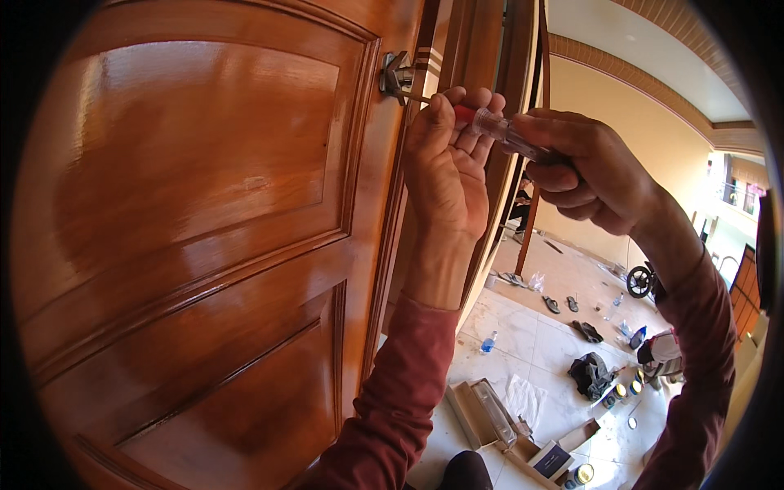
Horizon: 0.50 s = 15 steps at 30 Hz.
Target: The person installs a door lock on a wooden door using a screwdriver. They repeatedly tighten screws on the lock mechanism and handle, adjusting the door position as needed.
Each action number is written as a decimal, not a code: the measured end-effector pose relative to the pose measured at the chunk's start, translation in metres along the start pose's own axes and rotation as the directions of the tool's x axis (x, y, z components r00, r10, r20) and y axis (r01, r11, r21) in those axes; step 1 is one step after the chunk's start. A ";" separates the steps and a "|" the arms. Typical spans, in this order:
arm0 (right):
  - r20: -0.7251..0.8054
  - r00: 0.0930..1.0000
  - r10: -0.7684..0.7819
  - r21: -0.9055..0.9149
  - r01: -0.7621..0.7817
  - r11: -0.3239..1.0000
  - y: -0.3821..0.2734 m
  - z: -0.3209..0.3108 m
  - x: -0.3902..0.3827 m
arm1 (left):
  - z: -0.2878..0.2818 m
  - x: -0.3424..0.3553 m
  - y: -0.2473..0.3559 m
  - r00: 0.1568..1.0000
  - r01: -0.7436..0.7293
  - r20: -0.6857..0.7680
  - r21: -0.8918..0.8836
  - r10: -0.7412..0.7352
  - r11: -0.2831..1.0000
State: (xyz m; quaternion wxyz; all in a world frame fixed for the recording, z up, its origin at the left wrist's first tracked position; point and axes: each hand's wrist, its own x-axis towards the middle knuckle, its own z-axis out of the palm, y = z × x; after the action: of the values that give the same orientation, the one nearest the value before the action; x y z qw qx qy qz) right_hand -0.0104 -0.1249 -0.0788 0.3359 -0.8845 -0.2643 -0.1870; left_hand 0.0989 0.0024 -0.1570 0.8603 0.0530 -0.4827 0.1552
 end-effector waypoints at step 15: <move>-0.035 0.849 -0.527 -0.673 0.370 0.641 0.024 0.007 0.013 | -0.002 0.006 -0.009 1.000 0.000 -0.009 -0.021 0.000 1.000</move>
State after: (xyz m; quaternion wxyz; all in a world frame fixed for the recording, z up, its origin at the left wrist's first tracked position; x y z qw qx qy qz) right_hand 0.0151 -0.1310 -0.0893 -0.0175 -0.8223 -0.3557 -0.4438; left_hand 0.1061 -0.0044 -0.1520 0.8630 0.0431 -0.4804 0.1504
